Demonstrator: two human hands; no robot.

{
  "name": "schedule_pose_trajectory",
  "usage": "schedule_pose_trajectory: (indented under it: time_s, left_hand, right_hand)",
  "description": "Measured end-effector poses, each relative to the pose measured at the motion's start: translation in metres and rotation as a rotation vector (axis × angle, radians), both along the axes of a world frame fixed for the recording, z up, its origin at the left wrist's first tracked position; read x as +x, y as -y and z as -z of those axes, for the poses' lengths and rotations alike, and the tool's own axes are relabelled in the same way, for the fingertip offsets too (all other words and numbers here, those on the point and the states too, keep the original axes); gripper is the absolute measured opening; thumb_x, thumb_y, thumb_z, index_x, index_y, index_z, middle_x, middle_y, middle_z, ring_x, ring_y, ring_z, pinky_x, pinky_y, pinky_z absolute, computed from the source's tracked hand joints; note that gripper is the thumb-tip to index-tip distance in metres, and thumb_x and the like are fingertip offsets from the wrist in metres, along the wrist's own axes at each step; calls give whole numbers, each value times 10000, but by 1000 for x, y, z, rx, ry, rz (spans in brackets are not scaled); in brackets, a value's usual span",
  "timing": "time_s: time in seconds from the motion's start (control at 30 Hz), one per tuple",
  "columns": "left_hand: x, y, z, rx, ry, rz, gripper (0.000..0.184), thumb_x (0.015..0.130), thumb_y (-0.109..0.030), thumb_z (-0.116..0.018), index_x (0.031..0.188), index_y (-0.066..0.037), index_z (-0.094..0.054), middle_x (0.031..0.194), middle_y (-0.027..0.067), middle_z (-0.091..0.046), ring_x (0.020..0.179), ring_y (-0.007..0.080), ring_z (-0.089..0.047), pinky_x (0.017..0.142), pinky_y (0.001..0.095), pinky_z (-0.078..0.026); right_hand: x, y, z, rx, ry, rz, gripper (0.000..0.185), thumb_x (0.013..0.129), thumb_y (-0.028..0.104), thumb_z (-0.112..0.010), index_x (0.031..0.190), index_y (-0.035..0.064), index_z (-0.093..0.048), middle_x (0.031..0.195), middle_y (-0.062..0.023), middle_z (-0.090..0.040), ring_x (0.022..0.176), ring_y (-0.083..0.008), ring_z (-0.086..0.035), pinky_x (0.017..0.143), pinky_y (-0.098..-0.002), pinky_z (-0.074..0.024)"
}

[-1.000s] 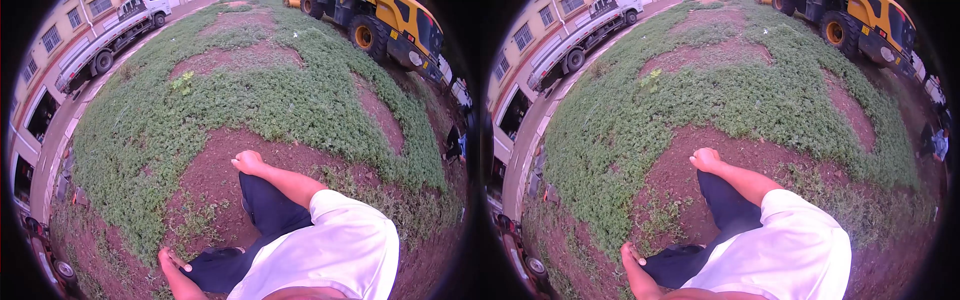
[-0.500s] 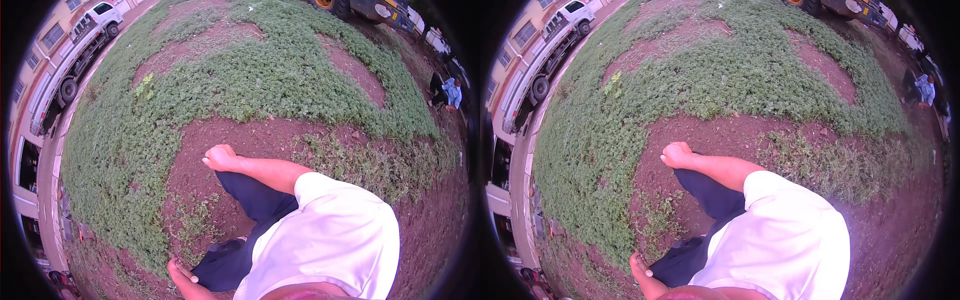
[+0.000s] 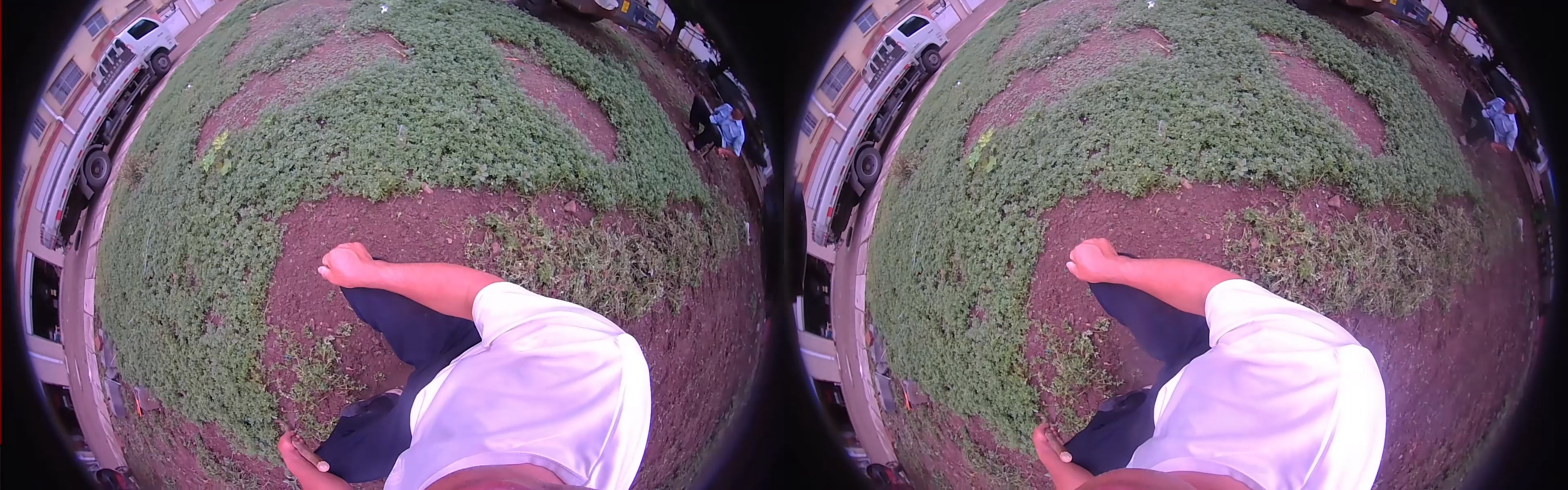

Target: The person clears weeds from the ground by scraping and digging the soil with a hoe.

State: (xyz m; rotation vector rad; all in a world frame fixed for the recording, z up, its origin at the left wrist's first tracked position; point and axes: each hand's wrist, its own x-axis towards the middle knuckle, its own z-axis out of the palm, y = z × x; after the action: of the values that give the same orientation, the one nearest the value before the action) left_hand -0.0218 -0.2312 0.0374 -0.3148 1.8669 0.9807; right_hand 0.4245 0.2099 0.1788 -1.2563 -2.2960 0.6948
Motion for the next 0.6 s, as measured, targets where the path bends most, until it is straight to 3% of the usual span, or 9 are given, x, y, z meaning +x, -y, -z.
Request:
schedule_pose_trajectory:
  time_s: [0.03, 0.07, 0.13, 0.17, 0.23, 0.27, 0.47, 0.5, 0.6]
  left_hand:
    - [3, 3, -5, 1, 6, -20, 223, 900, -240, -543, 711, -143, -476, 595, 7, -507, 489, 165, -470, 455, 312, -391]
    - [-92, 47, 86, 164, 219, 2, 228, 900, -244, -544, 707, -142, -480, 590, 4, -504, 484, 165, -466, 453, 312, -387]
    - [-109, 48, 64, 424, 682, 85, 238, 901, -253, -546, 698, -141, -489, 579, -4, -499, 473, 164, -458, 450, 311, -380]
    - [-103, 41, 85, 25, 28, 175, 233, 899, -255, -547, 704, -136, -502, 580, -3, -505, 468, 164, -458, 448, 312, -379]
    - [-66, 31, 70, -47, -28, 107, 227, 897, -259, -549, 714, -127, -526, 581, -3, -517, 457, 166, -458, 444, 314, -376]
    - [21, -3, -30, -122, -54, 97, 225, 895, -261, -550, 719, -122, -539, 582, -2, -523, 452, 166, -458, 441, 316, -375]
    - [-57, 29, 60, -68, -79, 29, 204, 889, -241, -545, 737, -105, -559, 587, 14, -537, 449, 168, -464, 433, 321, -377]
    - [-53, 25, 48, -87, -31, 60, 196, 886, -224, -538, 750, -86, -566, 592, 31, -547, 455, 173, -484, 429, 327, -399]
    - [-89, 46, 111, 125, -92, -87, 115, 853, -185, -571, 848, -71, -585, 639, 82, -569, 491, 218, -530, 454, 370, -450]
  right_hand:
    - [1, 0, -3, -25, 2, -6, 375, 911, 382, -571, 807, 51, -714, 832, -189, -707, 901, -393, -689, 838, -527, -524]
    - [-1, 1, -4, -50, 4, -14, 379, 913, 384, -567, 815, 50, -717, 834, -191, -707, 904, -396, -688, 842, -526, -525]
    - [-3, -3, -1, -43, 21, -25, 381, 917, 384, -563, 820, 50, -718, 837, -193, -707, 907, -398, -688, 846, -524, -525]
    - [-4, -3, 0, -35, 32, -25, 383, 920, 383, -558, 826, 50, -720, 839, -195, -707, 910, -401, -688, 850, -523, -526]
    - [-5, -4, -1, -48, 30, -37, 385, 923, 383, -554, 826, 49, -720, 840, -197, -707, 912, -402, -688, 853, -522, -526]
    - [-4, -5, -1, -59, 28, -41, 388, 927, 383, -551, 826, 49, -720, 841, -199, -707, 913, -404, -688, 857, -522, -526]
    - [-4, -6, -3, -85, 34, -27, 399, 927, 399, -558, 820, 49, -717, 848, -200, -707, 914, -409, -685, 859, -524, -523]
    - [-4, -6, -2, -91, 36, -39, 399, 927, 399, -558, 820, 49, -717, 848, -200, -707, 914, -409, -685, 859, -524, -523]
    - [-5, -9, -5, -77, 45, -1, 409, 928, 421, -572, 808, 51, -697, 820, -197, -698, 866, -402, -687, 815, -517, -524]
